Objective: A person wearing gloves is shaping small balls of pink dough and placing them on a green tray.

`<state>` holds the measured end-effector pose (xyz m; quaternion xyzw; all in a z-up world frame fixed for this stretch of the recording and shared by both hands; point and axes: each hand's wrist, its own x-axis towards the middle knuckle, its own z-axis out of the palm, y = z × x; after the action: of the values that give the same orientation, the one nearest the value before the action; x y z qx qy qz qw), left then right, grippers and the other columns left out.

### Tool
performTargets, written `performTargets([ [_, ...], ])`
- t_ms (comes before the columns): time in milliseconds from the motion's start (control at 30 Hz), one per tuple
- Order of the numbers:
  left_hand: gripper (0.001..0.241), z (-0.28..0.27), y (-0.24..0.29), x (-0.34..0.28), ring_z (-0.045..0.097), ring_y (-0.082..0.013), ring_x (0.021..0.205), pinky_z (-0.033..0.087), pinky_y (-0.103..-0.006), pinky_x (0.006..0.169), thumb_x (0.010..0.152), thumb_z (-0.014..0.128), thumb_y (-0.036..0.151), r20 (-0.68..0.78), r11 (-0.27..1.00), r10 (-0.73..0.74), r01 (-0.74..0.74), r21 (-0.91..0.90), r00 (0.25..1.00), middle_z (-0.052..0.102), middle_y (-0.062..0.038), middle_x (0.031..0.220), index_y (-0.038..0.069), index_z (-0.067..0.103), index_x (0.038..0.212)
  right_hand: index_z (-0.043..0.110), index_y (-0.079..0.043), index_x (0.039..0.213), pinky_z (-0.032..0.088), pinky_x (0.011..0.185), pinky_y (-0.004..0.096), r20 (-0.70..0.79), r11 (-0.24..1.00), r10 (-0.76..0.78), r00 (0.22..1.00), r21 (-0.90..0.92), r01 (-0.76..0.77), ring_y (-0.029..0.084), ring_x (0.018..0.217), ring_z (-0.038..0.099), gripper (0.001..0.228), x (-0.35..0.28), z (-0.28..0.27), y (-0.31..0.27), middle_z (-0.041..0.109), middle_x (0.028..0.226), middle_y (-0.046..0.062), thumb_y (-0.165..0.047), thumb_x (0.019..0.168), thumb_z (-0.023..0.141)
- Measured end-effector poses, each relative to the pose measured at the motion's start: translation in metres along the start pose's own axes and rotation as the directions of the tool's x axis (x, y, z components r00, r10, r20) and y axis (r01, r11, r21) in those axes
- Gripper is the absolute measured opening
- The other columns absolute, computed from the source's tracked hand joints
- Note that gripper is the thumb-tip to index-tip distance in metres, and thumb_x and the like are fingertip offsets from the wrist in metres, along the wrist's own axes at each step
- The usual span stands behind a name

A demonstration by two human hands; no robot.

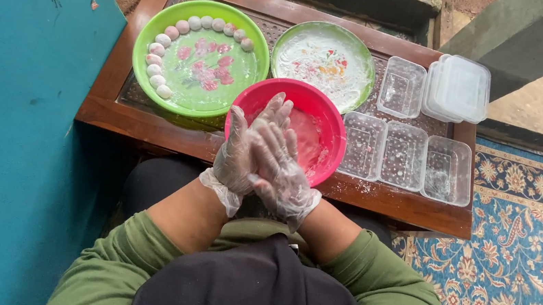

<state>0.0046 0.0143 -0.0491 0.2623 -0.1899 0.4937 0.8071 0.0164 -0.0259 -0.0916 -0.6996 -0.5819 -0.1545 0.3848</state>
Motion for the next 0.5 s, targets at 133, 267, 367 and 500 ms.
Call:
performTargets([
  [133,0.089,-0.004,0.023,-0.004,-0.007,-0.0314,0.159,-0.001,-0.0499,0.131,0.099,0.023,0.075,-0.021,0.97,-0.242,0.241,-0.033,0.97,-0.015,-0.012,0.171,0.022,-0.006,0.164,0.02,-0.016,0.167,-0.002,0.131,0.049,0.019,0.978,0.194,0.981,0.074,-0.195,0.032,0.161,0.008,0.08,0.029,-0.02,0.011,0.01,0.174,0.012,-0.066,0.105,0.017],
  [267,0.088,-0.001,0.032,-0.001,-0.002,-0.0293,0.16,0.001,-0.0476,0.131,0.099,0.022,0.075,-0.017,0.915,-0.401,0.399,-0.064,0.916,-0.01,-0.012,0.172,0.021,-0.001,0.164,0.019,-0.025,0.169,-0.002,0.131,0.047,0.076,0.894,0.392,0.917,0.205,-0.399,0.026,0.163,0.003,0.088,0.06,-0.045,-0.014,0.006,0.176,0.004,-0.078,0.1,0.009],
  [367,0.088,-0.008,0.041,0.013,0.002,-0.0272,0.16,0.004,-0.0453,0.131,0.099,0.022,0.075,-0.026,0.836,-0.545,0.541,-0.09,0.838,-0.005,-0.011,0.173,0.019,0.003,0.165,0.02,-0.024,0.168,-0.002,0.133,0.041,0.075,0.952,0.265,0.961,0.14,-0.273,0.023,0.164,0.004,0.071,0.053,-0.028,-0.044,0.007,0.177,0.0,-0.063,0.109,0.018],
  [500,0.089,-0.023,0.061,0.039,0.009,-0.024,0.16,0.007,-0.042,0.131,0.099,0.02,0.075,-0.007,0.67,-0.738,0.732,-0.124,0.674,0.003,-0.011,0.174,0.018,0.011,0.166,0.034,-0.011,0.162,0.005,0.131,0.049,-0.015,0.996,-0.03,0.999,0.088,0.031,0.039,0.159,0.019,0.079,0.016,-0.008,-0.029,0.021,0.171,0.02,-0.066,0.105,0.026],
])
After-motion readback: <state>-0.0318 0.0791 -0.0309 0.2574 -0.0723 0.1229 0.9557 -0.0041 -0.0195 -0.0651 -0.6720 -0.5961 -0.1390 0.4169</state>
